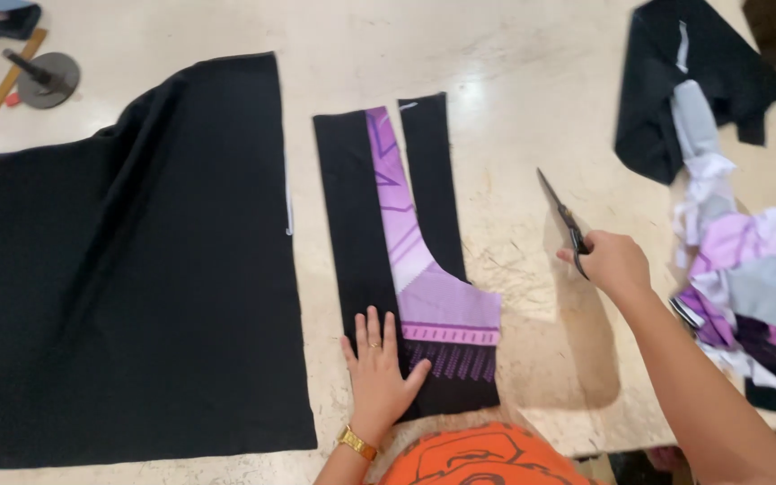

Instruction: Cutting fabric along a printed pattern using scissors, folding the pieces, and tying them into a bundle

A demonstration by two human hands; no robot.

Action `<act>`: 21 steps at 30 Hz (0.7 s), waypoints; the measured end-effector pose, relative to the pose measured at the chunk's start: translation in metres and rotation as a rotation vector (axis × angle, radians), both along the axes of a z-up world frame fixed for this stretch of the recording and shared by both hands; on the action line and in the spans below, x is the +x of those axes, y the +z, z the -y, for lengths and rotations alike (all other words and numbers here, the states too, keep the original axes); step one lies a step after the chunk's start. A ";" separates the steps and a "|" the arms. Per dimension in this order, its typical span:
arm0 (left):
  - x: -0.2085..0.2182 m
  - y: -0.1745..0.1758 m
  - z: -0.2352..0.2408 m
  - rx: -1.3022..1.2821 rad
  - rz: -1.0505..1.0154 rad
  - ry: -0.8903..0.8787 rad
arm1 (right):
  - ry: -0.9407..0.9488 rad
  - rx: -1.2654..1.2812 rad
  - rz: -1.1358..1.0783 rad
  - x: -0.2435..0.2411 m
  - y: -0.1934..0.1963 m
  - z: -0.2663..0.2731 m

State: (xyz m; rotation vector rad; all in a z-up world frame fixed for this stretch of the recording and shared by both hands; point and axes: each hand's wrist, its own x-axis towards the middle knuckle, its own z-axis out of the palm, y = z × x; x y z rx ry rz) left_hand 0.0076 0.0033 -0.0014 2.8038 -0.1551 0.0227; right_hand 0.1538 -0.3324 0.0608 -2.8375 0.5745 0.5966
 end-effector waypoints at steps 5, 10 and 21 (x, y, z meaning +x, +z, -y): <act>0.007 0.019 0.022 -0.049 0.096 -0.088 | 0.097 -0.107 -0.141 -0.052 0.003 0.023; 0.025 0.002 0.051 -0.164 0.084 -0.363 | 0.294 -0.200 0.361 -0.096 -0.064 0.056; 0.033 -0.026 0.064 0.010 0.164 -0.438 | 0.537 0.291 0.626 -0.111 -0.050 -0.084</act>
